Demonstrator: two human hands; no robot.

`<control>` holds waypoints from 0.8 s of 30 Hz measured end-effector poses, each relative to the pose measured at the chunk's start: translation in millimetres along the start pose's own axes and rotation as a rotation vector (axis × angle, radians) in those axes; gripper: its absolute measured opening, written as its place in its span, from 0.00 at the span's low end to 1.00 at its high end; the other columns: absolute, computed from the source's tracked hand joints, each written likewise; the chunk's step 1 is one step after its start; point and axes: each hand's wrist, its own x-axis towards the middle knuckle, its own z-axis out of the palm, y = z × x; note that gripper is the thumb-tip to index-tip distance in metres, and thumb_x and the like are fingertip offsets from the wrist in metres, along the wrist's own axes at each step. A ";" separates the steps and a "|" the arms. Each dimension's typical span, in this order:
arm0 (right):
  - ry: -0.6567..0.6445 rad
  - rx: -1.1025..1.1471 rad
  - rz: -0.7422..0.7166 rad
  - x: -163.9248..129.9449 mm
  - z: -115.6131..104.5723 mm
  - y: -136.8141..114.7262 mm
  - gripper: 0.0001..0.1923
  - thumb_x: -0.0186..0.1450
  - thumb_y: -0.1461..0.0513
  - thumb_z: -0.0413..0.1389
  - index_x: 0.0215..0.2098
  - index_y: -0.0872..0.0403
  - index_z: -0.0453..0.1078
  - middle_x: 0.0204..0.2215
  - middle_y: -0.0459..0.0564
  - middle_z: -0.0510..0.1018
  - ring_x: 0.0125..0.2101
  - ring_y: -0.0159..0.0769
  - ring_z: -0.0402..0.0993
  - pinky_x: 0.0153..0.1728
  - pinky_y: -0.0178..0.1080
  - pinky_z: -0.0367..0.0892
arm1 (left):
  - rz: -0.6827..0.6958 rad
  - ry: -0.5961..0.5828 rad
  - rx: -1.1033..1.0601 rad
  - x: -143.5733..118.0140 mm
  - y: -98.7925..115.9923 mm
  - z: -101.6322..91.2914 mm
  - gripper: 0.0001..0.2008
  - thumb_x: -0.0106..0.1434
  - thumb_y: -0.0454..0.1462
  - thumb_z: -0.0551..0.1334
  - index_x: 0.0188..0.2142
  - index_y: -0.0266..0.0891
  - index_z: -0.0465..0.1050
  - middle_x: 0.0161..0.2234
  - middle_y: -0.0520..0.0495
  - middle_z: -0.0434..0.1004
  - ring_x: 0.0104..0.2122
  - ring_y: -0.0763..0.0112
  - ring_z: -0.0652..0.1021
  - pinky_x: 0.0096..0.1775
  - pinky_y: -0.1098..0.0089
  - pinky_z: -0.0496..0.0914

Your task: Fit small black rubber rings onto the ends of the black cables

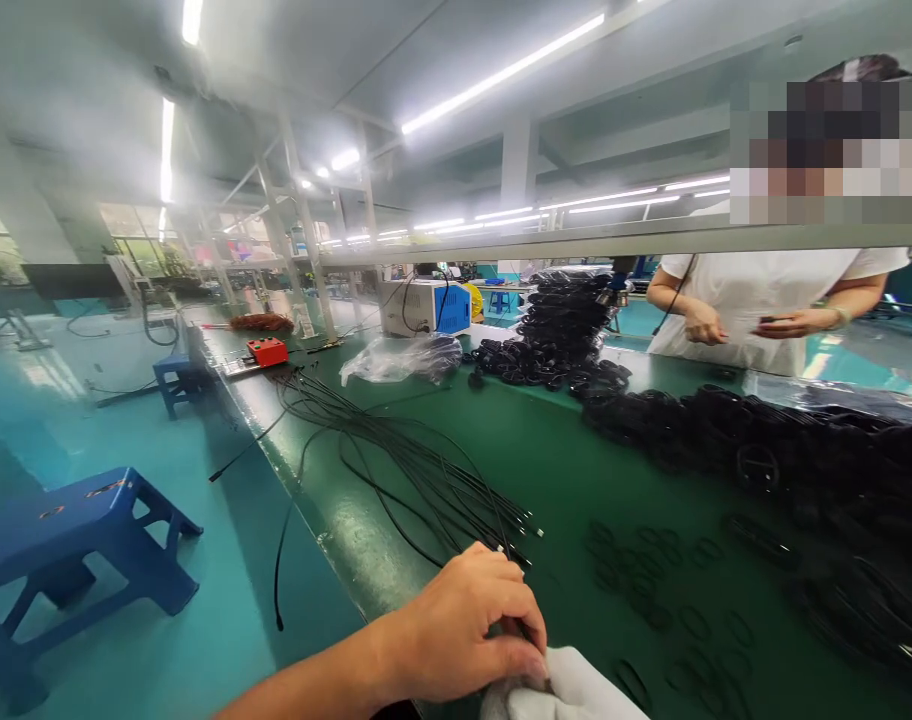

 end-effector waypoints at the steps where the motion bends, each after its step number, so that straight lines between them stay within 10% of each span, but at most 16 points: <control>1: -0.029 0.050 0.011 -10.7 -11.1 6.5 0.30 0.56 0.37 0.48 0.26 0.54 0.72 0.15 0.49 0.71 0.20 0.37 0.72 0.21 0.36 0.67 | 0.000 -0.012 -0.013 2.0 0.1 -2.3 0.09 0.57 0.44 0.65 0.30 0.41 0.75 0.27 0.55 0.73 0.31 0.75 0.73 0.40 0.73 0.61; 9: -0.567 1.320 0.256 -42.3 -49.9 17.5 0.47 0.61 0.36 0.25 0.47 0.64 0.65 0.33 0.63 0.78 0.32 0.51 0.78 0.26 0.48 0.71 | 0.035 -0.134 -0.243 33.0 -8.3 -11.8 0.05 0.60 0.34 0.61 0.30 0.37 0.75 0.28 0.53 0.72 0.31 0.75 0.71 0.36 0.75 0.63; 14: -0.655 1.439 0.231 -33.4 -56.1 25.9 0.53 0.58 0.35 0.19 0.48 0.67 0.64 0.36 0.68 0.77 0.38 0.58 0.76 0.32 0.54 0.70 | 0.052 -0.215 -0.232 49.0 -11.9 -11.6 0.04 0.59 0.34 0.61 0.28 0.37 0.73 0.27 0.55 0.70 0.30 0.76 0.70 0.34 0.75 0.62; 24: -0.723 1.407 0.103 -36.5 -53.2 29.6 0.21 0.61 0.56 0.56 0.47 0.64 0.67 0.37 0.61 0.79 0.37 0.50 0.78 0.34 0.50 0.71 | 0.073 -0.217 -0.196 58.2 -4.7 -5.6 0.07 0.61 0.35 0.60 0.28 0.39 0.74 0.27 0.54 0.73 0.31 0.75 0.71 0.36 0.75 0.63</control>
